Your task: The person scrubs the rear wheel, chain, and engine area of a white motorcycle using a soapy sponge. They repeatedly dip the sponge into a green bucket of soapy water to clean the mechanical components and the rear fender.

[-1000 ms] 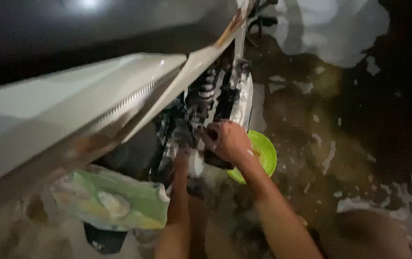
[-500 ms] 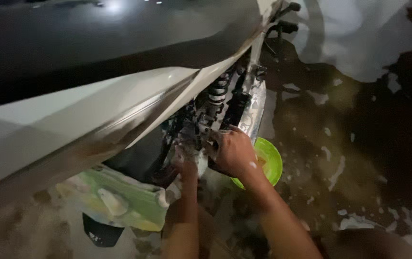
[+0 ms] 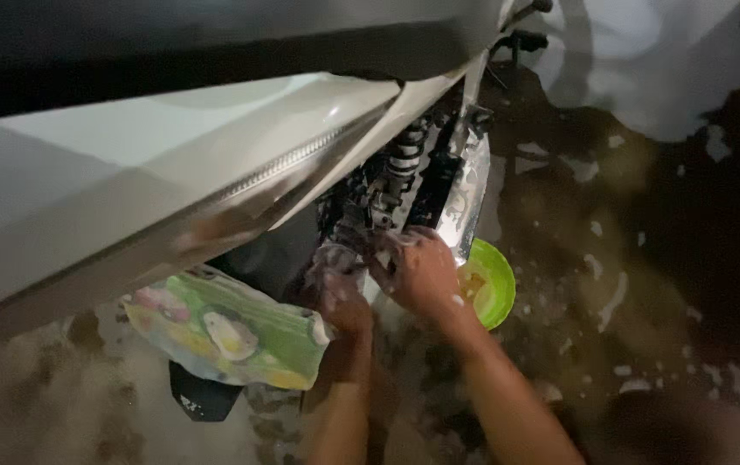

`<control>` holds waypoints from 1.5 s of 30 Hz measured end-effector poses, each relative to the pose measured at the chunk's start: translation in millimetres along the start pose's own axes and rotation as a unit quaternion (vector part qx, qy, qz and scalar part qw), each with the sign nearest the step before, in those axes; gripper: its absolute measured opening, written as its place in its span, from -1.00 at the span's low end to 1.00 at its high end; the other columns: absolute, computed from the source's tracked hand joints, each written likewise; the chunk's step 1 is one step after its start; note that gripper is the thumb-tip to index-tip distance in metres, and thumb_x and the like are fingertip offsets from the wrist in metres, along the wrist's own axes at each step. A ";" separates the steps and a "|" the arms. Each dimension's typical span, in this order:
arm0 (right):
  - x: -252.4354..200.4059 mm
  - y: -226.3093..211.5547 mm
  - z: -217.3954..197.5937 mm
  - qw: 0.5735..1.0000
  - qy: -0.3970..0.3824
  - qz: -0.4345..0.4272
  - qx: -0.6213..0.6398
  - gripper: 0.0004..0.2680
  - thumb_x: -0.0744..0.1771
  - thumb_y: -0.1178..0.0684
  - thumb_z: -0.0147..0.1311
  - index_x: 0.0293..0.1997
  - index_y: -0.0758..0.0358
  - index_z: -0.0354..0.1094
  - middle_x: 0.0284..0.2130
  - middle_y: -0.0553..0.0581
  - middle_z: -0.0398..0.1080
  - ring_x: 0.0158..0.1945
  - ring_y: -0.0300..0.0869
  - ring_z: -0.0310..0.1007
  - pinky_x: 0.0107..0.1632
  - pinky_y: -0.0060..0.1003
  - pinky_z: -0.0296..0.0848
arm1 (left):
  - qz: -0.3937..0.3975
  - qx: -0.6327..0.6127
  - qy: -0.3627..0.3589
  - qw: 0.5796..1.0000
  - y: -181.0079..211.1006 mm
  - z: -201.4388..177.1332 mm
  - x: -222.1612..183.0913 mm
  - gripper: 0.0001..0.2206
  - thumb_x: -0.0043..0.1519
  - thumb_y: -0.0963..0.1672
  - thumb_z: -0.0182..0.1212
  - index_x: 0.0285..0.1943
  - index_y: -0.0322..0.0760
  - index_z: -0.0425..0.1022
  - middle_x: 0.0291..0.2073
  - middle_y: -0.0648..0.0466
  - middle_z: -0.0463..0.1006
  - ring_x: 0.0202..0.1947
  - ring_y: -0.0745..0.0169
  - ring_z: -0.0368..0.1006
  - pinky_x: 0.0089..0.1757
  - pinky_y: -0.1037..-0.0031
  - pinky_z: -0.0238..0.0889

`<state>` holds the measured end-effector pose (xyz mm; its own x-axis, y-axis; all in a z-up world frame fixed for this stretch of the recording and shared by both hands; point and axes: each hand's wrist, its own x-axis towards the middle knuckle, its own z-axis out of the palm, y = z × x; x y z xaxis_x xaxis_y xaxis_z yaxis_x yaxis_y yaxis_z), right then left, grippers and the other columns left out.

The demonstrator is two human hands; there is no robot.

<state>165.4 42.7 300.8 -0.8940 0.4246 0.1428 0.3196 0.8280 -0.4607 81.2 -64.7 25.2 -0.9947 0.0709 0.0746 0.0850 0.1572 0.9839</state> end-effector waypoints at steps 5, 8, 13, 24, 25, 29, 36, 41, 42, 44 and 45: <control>-2.9 24.4 -6.2 0.992 0.058 -0.070 0.083 -0.56 0.34 -0.15 0.09 0.30 0.35 0.31 -0.02 0.42 0.48 0.06 0.21 0.49 0.17 0.00 0.40 | 0.001 -0.054 -0.066 0.996 88.2 2.9 -14.4 -0.51 0.47 0.07 -0.09 0.03 -0.42 0.61 -0.16 -0.14 0.65 -0.25 0.14 0.54 -0.20 0.41 0.41; 4.3 52.0 -18.6 0.977 0.035 -0.085 0.190 -0.61 0.42 -0.09 0.16 0.28 0.42 0.23 0.09 0.51 0.41 0.15 0.24 0.43 0.19 -0.02 0.36 | -0.100 -0.352 -0.239 0.899 147.4 30.4 13.1 -0.47 0.53 0.10 -0.10 0.39 -0.45 0.35 0.11 -0.20 0.45 -0.05 0.07 0.35 -0.08 0.23 0.29; 35.9 109.7 -45.5 0.933 0.115 0.075 0.334 -0.76 0.34 0.14 0.14 0.13 0.29 0.40 -0.21 0.27 0.54 -0.15 -0.10 0.54 -0.05 -0.22 0.47 | 0.163 -0.160 -0.332 0.915 216.3 47.0 11.3 -0.36 0.45 0.11 -0.05 0.57 -0.37 0.03 0.55 -0.18 -0.02 0.53 -0.05 -0.07 0.37 0.11 -0.13; 97.5 183.6 18.9 0.903 0.272 0.113 0.312 -0.75 0.24 0.21 0.19 0.00 0.35 0.37 -0.23 0.26 0.51 -0.14 -0.06 0.54 -0.05 -0.19 0.49 | 0.119 0.017 -0.205 0.971 213.5 53.3 20.1 -0.66 0.34 -0.10 0.17 0.26 -0.32 0.43 0.30 -0.16 0.46 0.28 -0.17 0.42 0.15 0.05 0.41; 101.1 189.9 29.2 0.923 0.254 0.087 0.275 -0.73 0.21 0.21 0.21 -0.02 0.38 0.37 -0.23 0.31 0.50 -0.14 0.04 0.53 -0.07 -0.14 0.49 | 0.179 0.094 -0.176 0.963 212.4 51.2 27.9 -0.59 0.32 -0.13 0.19 0.34 -0.34 0.36 0.32 -0.21 0.41 0.32 -0.21 0.35 0.19 0.03 0.28; 125.8 211.1 52.4 0.976 0.091 0.017 0.197 -0.80 0.24 0.21 0.11 -0.08 0.31 0.50 -0.26 0.38 0.55 -0.11 0.24 0.55 -0.08 -0.02 0.49 | 0.263 0.215 -0.195 0.920 202.1 73.2 61.7 -0.44 0.32 -0.17 0.18 0.51 -0.45 0.15 0.34 -0.30 0.36 0.32 -0.30 0.32 0.22 0.07 0.20; 110.7 195.0 35.3 0.973 0.037 0.063 0.219 -0.85 0.24 0.13 0.22 -0.20 0.37 0.46 -0.31 0.38 0.53 -0.20 0.18 0.59 -0.15 -0.01 0.50 | 0.289 0.238 -0.165 0.912 182.0 77.9 62.6 -0.50 0.35 -0.18 0.09 0.50 -0.45 0.17 0.32 -0.30 0.39 0.30 -0.30 0.34 0.20 0.10 0.21; 119.2 185.1 29.2 0.948 0.240 0.125 0.169 -0.65 0.06 0.09 0.39 -0.20 0.44 0.44 -0.36 0.42 0.52 -0.27 0.25 0.54 -0.24 -0.01 0.48 | 0.282 0.216 -0.160 0.921 185.4 81.3 63.0 -0.54 0.41 -0.17 0.04 0.51 -0.39 0.18 0.32 -0.25 0.43 0.29 -0.21 0.39 0.18 0.16 0.30; 120.3 185.3 34.2 0.959 0.180 0.150 0.161 -0.75 0.15 0.11 0.30 -0.20 0.42 0.46 -0.34 0.42 0.53 -0.24 0.22 0.56 -0.21 -0.02 0.49 | 0.279 0.227 -0.158 0.920 183.3 77.7 60.0 -0.55 0.40 -0.16 0.05 0.49 -0.37 0.20 0.30 -0.25 0.44 0.29 -0.22 0.40 0.17 0.15 0.29; 137.1 190.1 35.8 0.970 0.067 0.188 0.140 -0.89 0.34 0.15 0.12 -0.19 0.40 0.50 -0.30 0.43 0.53 -0.18 0.17 0.60 -0.15 -0.03 0.51 | 0.282 0.242 -0.146 0.917 187.7 80.2 67.7 -0.57 0.39 -0.15 0.07 0.46 -0.34 0.25 0.28 -0.23 0.47 0.27 -0.24 0.40 0.16 0.12 0.29; 133.4 195.5 39.0 0.971 0.058 0.141 0.187 -0.88 0.30 0.15 0.15 -0.16 0.39 0.47 -0.31 0.40 0.54 -0.20 0.14 0.61 -0.16 -0.04 0.52 | 0.289 0.248 -0.147 0.913 187.4 79.8 64.8 -0.55 0.38 -0.15 0.08 0.46 -0.38 0.23 0.27 -0.25 0.46 0.26 -0.26 0.39 0.16 0.10 0.27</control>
<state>96.3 246.9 195.6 -0.7393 0.6713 0.0525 0.3910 0.4915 -0.7782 37.3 47.9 201.5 -0.7228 0.5327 0.4402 0.6794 0.4313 0.5937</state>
